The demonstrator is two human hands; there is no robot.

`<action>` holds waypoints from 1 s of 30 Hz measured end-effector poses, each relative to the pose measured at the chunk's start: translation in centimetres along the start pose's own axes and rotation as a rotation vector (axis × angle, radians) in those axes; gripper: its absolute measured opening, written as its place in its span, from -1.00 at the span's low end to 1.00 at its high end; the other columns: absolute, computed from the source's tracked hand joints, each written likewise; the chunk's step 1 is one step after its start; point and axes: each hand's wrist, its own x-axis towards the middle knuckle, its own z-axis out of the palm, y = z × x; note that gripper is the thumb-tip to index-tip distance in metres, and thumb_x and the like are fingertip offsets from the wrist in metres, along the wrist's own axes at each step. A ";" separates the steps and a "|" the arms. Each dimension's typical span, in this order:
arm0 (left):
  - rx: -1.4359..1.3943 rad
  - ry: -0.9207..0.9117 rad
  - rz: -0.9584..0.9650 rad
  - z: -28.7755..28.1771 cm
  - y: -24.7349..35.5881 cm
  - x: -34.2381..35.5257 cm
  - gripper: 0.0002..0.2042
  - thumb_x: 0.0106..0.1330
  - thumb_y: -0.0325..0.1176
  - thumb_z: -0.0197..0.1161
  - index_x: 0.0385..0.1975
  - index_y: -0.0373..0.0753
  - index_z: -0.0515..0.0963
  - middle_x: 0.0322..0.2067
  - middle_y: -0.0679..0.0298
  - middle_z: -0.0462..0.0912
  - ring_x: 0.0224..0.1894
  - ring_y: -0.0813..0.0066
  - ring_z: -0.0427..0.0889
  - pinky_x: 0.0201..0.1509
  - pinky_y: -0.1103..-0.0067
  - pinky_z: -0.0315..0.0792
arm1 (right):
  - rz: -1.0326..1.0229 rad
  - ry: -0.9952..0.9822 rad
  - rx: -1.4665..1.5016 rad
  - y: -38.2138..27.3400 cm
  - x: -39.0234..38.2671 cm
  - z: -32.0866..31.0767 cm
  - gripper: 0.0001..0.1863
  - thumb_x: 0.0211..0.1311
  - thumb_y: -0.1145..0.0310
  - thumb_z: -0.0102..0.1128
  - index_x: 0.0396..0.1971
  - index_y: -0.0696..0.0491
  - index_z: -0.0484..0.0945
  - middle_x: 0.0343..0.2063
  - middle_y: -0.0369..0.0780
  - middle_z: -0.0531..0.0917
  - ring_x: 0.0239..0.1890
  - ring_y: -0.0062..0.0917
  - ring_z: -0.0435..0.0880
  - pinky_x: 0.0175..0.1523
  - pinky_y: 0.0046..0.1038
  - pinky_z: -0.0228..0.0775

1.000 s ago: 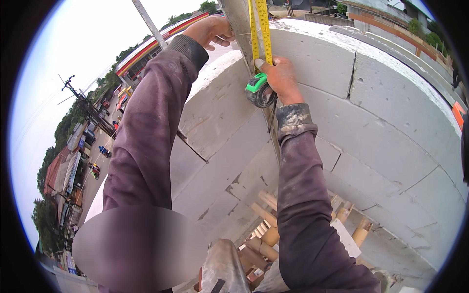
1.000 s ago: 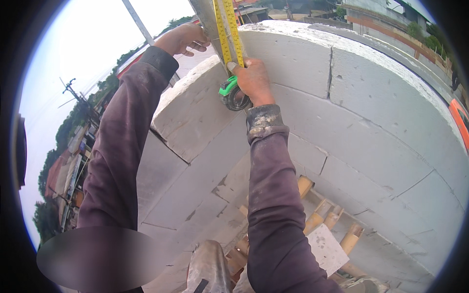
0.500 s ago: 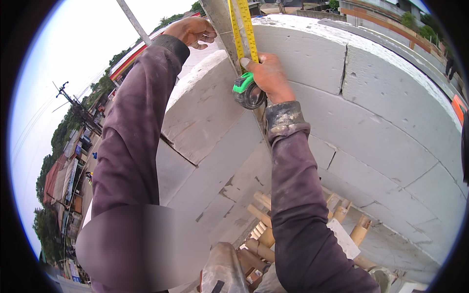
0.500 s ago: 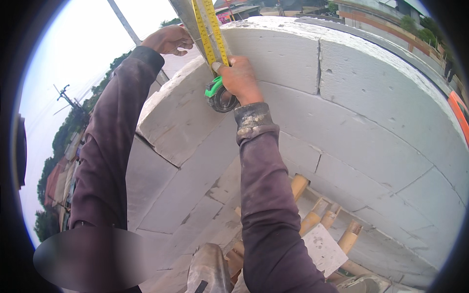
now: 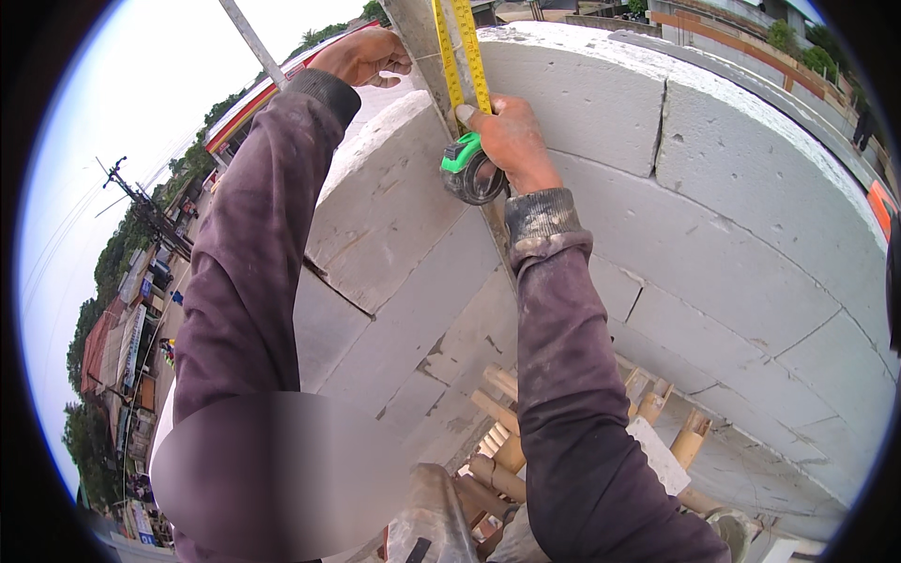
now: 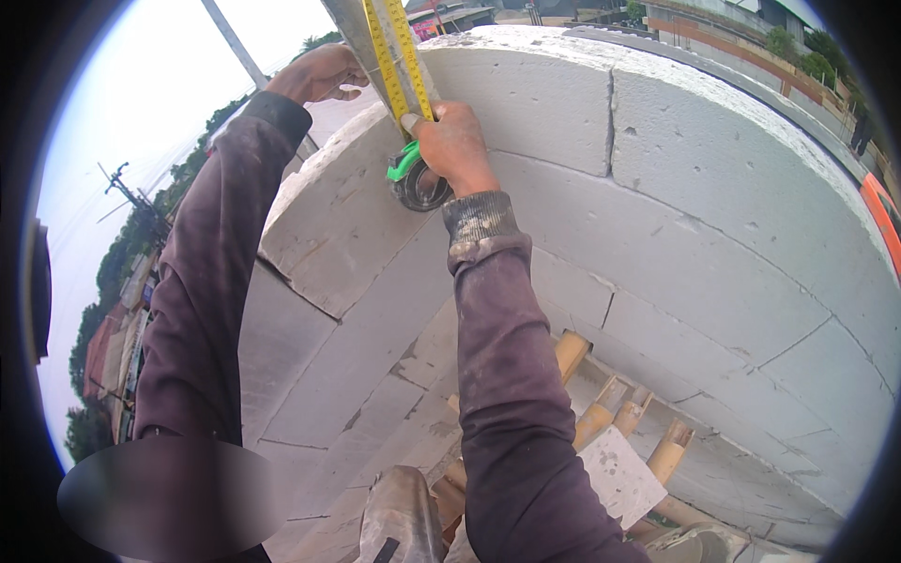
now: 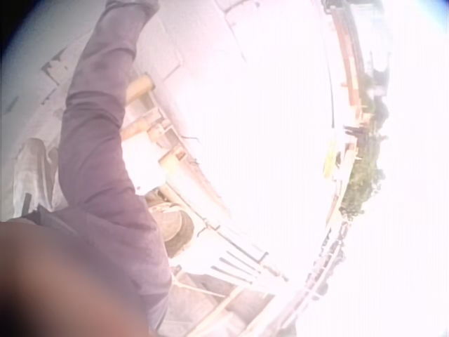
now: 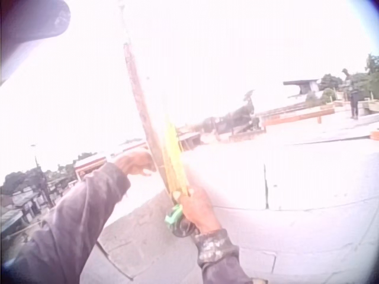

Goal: The person places a white concrete block onto a bamboo scaffold, adjusts its position, and uses a hammer to tap it into place. They then measure the wall with a tape measure and hammer a nail into the block.

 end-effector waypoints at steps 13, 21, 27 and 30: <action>0.760 0.437 0.258 0.9 5.1 -8.1 -0.73 0.34 -0.29 0.18 -0.11 -0.30 0.69 -0.13 0.12 0.73 -0.08 0.34 0.69 0.08 0.31 0.50 | -0.050 0.034 -0.006 -0.1 0.1 0.4 -0.70 0.28 0.33 0.26 -0.19 0.30 0.65 -0.56 -0.25 0.62 -0.68 -0.61 0.57 -0.73 -0.53 0.36; -0.203 0.199 0.308 10.7 -2.4 -16.0 -0.60 0.29 -0.59 0.15 0.16 -0.39 0.54 -0.05 0.07 0.71 -0.02 0.37 0.67 0.16 0.49 0.50 | -0.084 0.050 -0.070 -2.9 -0.9 1.0 -0.69 0.23 0.34 0.32 -0.18 0.30 0.66 -0.47 -0.19 0.70 -0.54 -0.58 0.64 -0.46 -0.50 0.46; -0.376 0.208 0.238 10.6 -3.2 -15.0 -0.69 0.34 -0.50 0.22 0.06 -0.41 0.60 -0.13 0.12 0.73 -0.15 0.40 0.70 -0.02 0.53 0.55 | -0.067 0.050 -0.152 -4.1 -1.6 0.8 -0.67 0.19 0.28 0.37 -0.24 0.28 0.69 -0.50 -0.19 0.70 -0.51 -0.57 0.66 -0.41 -0.50 0.47; -0.090 0.424 0.310 10.6 -3.1 -14.2 -0.77 0.33 -0.40 0.27 -0.10 -0.38 0.68 -0.29 0.06 0.76 -0.27 0.27 0.72 -0.08 0.40 0.56 | -0.149 0.092 -0.271 -4.4 -1.3 1.0 -0.65 0.21 0.19 0.35 -0.31 0.24 0.70 -0.54 -0.17 0.70 -0.53 -0.53 0.66 -0.39 -0.45 0.48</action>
